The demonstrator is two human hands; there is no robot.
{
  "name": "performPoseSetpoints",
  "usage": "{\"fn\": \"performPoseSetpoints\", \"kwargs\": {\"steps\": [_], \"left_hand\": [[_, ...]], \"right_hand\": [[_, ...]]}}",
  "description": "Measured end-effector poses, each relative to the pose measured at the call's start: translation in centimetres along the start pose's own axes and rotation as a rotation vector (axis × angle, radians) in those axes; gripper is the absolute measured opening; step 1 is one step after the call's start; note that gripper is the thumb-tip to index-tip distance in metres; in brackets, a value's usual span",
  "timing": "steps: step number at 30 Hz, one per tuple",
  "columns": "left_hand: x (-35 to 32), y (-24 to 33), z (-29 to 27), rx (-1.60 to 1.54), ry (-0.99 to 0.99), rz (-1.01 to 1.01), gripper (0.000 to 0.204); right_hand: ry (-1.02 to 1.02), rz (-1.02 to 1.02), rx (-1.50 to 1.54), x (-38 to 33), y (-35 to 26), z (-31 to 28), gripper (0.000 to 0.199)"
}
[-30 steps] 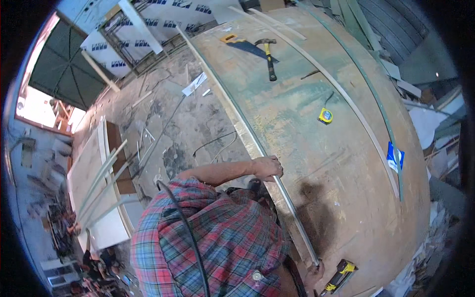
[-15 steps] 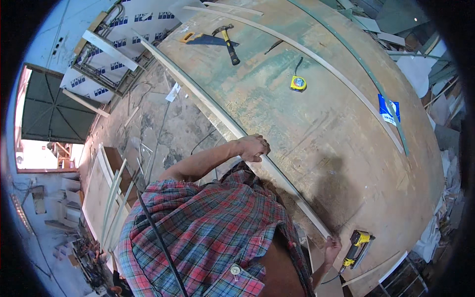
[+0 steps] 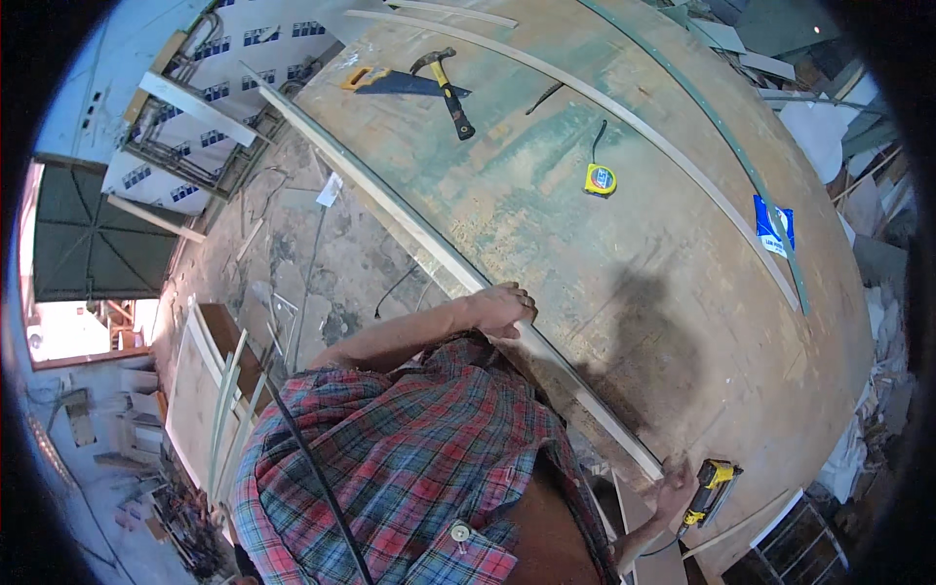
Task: The person aligns thin wooden strips along a curved edge on a large workbench and secures them using a pneumatic nail gun. They also use a hammer to tap the strips into place and adjust their position before nailing.
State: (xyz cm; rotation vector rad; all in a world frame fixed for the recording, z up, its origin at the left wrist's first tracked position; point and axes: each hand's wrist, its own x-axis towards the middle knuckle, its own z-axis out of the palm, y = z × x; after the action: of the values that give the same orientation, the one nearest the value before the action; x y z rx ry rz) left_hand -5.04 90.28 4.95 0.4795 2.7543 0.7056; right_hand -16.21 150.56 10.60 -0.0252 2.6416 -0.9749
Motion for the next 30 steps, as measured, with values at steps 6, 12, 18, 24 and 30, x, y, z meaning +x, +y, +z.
{"fn": "performPoseSetpoints", "kwargs": {"steps": [6,12,18,24,30], "left_hand": [[2.0,-1.4,1.0,-0.067,-0.062,0.048,0.036],[2.4,-0.6,3.9,-0.223,0.255,0.089,0.052],[2.0,-2.5,3.4,-0.409,0.298,0.266,0.057],[2.2,-4.6,2.7,-0.312,0.119,0.387,0.053],[2.5,-2.8,2.1,-0.151,-0.056,0.565,0.051]], "right_hand": [[0.022,-0.239,0.097,13.3,-25.0,14.8,0.044],[-0.294,-1.044,0.221,19.1,-53.7,44.6,0.058],[-0.1,-0.847,-0.299,22.9,-65.5,58.0,0.043],[-0.324,-0.62,-0.161,22.7,-68.6,56.7,0.024],[-0.219,-0.499,0.249,20.1,-53.8,49.4,0.026]]}}
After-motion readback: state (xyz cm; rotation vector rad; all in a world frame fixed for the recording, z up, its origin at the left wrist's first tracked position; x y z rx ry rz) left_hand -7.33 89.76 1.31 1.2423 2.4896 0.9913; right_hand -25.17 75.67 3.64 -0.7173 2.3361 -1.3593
